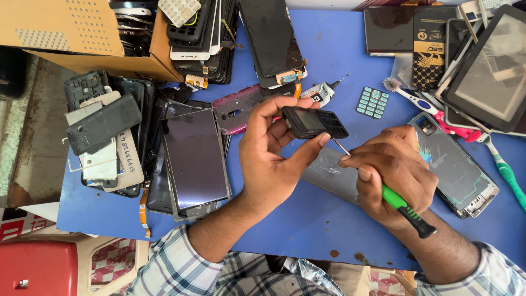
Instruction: The person picks up a feature phone from a cluttered repair bench and uses a screwdriver to pry open and disassemble its back cover and internal components, working the tool around the casing while holding the phone steady with the other hand.
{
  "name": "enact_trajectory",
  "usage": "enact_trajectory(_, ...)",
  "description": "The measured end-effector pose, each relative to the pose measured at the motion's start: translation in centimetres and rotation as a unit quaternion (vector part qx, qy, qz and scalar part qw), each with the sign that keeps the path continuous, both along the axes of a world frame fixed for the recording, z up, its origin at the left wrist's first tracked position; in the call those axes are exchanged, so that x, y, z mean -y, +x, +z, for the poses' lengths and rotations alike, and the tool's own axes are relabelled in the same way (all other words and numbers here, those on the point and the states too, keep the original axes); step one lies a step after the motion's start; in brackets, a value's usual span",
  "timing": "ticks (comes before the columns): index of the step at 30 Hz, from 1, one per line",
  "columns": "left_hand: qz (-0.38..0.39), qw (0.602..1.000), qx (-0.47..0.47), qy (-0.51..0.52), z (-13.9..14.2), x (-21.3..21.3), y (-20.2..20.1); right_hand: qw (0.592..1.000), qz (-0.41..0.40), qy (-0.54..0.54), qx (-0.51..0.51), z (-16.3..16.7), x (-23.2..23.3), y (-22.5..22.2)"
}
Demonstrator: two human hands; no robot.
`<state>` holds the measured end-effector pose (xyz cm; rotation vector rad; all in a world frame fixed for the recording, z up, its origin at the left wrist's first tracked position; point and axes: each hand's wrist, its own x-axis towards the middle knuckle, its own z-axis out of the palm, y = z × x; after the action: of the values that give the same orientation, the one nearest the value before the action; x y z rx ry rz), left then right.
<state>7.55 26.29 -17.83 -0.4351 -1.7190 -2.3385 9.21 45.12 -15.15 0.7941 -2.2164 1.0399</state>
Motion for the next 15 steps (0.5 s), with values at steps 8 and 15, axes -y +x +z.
enact_trajectory(8,0.023,0.999,-0.002,-0.043,0.3,-0.1,-0.1,0.992,-0.004,0.110,-0.069,0.5,0.3,-0.1)
enact_trajectory(15,0.023,0.999,0.036,0.004,0.1,-0.3,-0.3,0.986,-0.002,0.138,-0.095,-0.3,0.9,-0.3)
